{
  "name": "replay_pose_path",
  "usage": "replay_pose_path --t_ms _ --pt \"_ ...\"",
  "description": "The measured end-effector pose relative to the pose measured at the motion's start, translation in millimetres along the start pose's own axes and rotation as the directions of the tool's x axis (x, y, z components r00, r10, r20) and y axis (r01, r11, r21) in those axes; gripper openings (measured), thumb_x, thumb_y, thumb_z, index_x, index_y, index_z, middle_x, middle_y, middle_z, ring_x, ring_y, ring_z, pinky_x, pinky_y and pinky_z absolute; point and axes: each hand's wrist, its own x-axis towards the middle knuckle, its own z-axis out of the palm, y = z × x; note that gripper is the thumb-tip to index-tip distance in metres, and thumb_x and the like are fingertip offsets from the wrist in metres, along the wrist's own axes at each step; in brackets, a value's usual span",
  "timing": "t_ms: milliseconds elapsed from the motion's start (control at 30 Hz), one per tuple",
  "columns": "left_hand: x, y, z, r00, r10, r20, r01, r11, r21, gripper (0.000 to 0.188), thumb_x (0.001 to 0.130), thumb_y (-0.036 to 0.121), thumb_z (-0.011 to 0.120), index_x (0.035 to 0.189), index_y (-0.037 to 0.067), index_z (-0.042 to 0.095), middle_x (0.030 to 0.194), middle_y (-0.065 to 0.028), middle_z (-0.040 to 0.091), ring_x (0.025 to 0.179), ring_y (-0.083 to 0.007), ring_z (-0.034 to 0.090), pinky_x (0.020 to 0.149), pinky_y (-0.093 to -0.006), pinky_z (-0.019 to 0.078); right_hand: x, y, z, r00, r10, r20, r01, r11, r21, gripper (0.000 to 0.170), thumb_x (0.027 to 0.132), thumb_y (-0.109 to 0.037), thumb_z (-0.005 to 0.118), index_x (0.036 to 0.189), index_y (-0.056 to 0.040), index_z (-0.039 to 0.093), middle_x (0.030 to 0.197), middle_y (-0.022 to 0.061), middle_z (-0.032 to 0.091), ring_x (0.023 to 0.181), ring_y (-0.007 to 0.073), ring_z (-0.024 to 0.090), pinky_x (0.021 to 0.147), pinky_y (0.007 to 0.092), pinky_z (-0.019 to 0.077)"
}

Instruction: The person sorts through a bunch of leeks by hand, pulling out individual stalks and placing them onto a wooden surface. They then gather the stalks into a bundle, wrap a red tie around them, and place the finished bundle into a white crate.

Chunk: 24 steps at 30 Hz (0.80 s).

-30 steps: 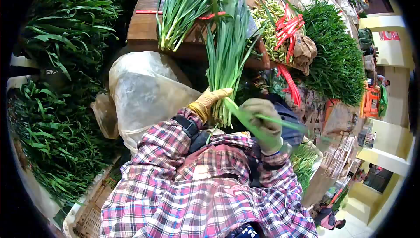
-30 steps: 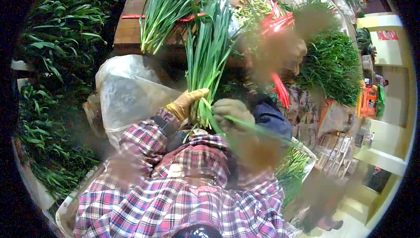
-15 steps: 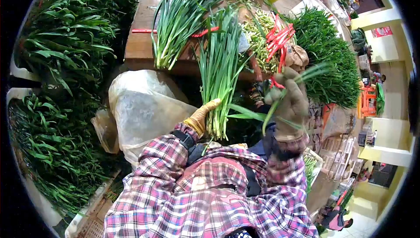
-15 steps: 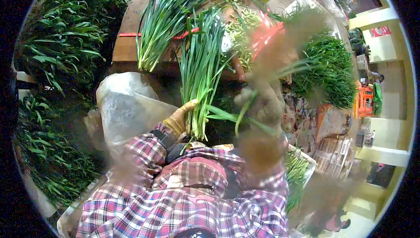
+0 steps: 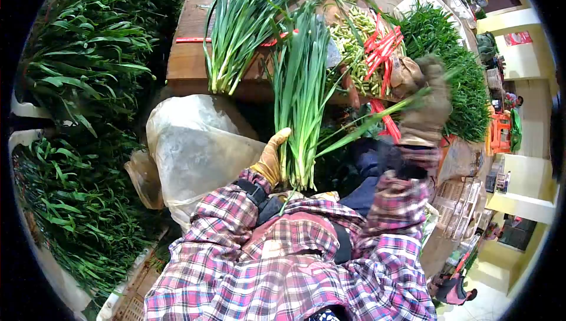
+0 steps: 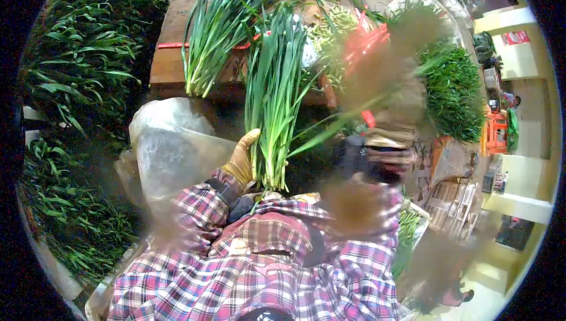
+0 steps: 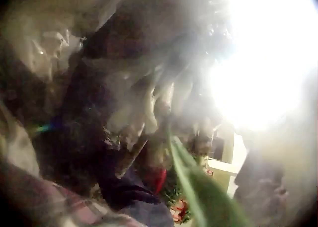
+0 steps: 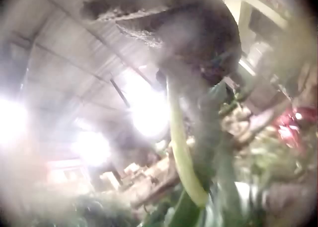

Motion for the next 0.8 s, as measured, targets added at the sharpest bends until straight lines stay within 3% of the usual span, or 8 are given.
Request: replay_pose_path --t_ms 33,100,133,367,433,500,700,800 --pt "0 0 -1 1.000 0.001 0.007 -0.001 1.000 -0.007 0.056 0.080 0.042 0.055 0.119 0.002 0.050 0.110 -0.0189 0.058 0.094 -0.0356 0.058 0.084 -0.0552 0.0454 3 -62 8 0.948 0.317 -0.042 -0.265 0.853 0.450 0.025 0.088 -0.017 0.055 0.110 -0.0050 0.054 0.092 0.0064 0.061 0.055 0.0051 0.044 0.045 0.0173 0.0391" --pt "1 0 -1 1.000 0.008 0.024 -0.008 1.000 -0.017 0.057 0.080 0.043 0.055 0.120 0.003 0.050 0.111 -0.0187 0.058 0.094 -0.0354 0.058 0.084 -0.0556 0.0451 17 -75 -6 0.991 0.109 0.075 -0.132 0.865 0.484 0.025 0.090 -0.016 0.052 0.112 -0.0045 0.053 0.090 0.0052 0.061 0.047 0.0023 0.036 0.038 0.0157 0.0258" --pt "1 1 0 1.000 0.006 0.021 -0.005 1.000 -0.013 0.057 0.080 0.043 0.055 0.120 0.004 0.050 0.111 -0.0178 0.058 0.095 -0.0349 0.058 0.084 -0.0553 0.0453 16 -75 1 0.958 0.206 0.197 -0.279 0.820 0.500 0.025 0.089 -0.015 0.053 0.112 -0.0041 0.053 0.088 0.0048 0.061 0.047 0.0022 0.036 0.038 0.0149 0.0255" --pt "3 0 -1 0.998 0.067 -0.011 -0.067 0.998 0.009 0.056 0.080 0.041 0.055 0.122 0.004 0.049 0.116 -0.0171 0.056 0.101 -0.0330 0.056 0.091 -0.0507 0.0420 -55 16 113 0.567 0.688 0.452 -0.651 0.711 -0.266 0.026 0.077 -0.016 0.060 0.099 -0.0038 0.059 0.072 0.0020 0.059 0.056 0.0073 0.053 0.043 0.0217 0.0400" --pt "-5 -1 14 0.988 0.113 -0.103 -0.109 0.993 0.045 0.053 0.081 0.038 0.055 0.121 0.004 0.050 0.118 -0.0165 0.055 0.106 -0.0322 0.054 0.095 -0.0487 0.0391 -70 115 133 0.762 0.567 0.313 -0.346 0.765 -0.543 0.030 0.074 -0.022 0.062 0.098 -0.0036 0.060 0.075 0.0076 0.062 0.066 0.0166 0.060 0.056 0.0295 0.0475" --pt "-2 0 11 0.991 0.089 -0.105 -0.089 0.996 -0.003 0.052 0.081 0.038 0.055 0.120 0.005 0.051 0.117 -0.0156 0.056 0.106 -0.0319 0.054 0.096 -0.0482 0.0391 -75 76 140 0.850 0.477 0.222 -0.170 0.648 -0.742 0.036 0.071 -0.027 0.064 0.098 -0.0036 0.060 0.082 0.0141 0.064 0.077 0.0278 0.062 0.069 0.0342 0.0480" --pt "-3 -3 11 0.989 0.070 -0.129 -0.066 0.997 0.037 0.051 0.080 0.040 0.059 0.117 0.005 0.053 0.113 -0.0154 0.058 0.099 -0.0314 0.057 0.091 -0.0471 0.0434 -67 86 139 0.742 0.617 0.263 -0.225 0.598 -0.770 0.042 0.068 -0.027 0.066 0.100 -0.0014 0.060 0.084 0.0148 0.065 0.077 0.0278 0.062 0.071 0.0345 0.0477" --pt "-2 -2 6 0.982 0.073 -0.176 -0.038 0.980 0.193 0.054 0.078 0.045 0.062 0.114 0.005 0.055 0.104 -0.0146 0.061 0.089 -0.0292 0.061 0.081 -0.0447 0.0504 -64 65 128 0.551 0.773 0.315 -0.714 0.632 -0.302 0.029 0.073 -0.020 0.069 0.095 -0.0041 0.059 0.069 -0.0004 0.055 0.048 0.0101 0.048 0.041 0.0257 0.0402"
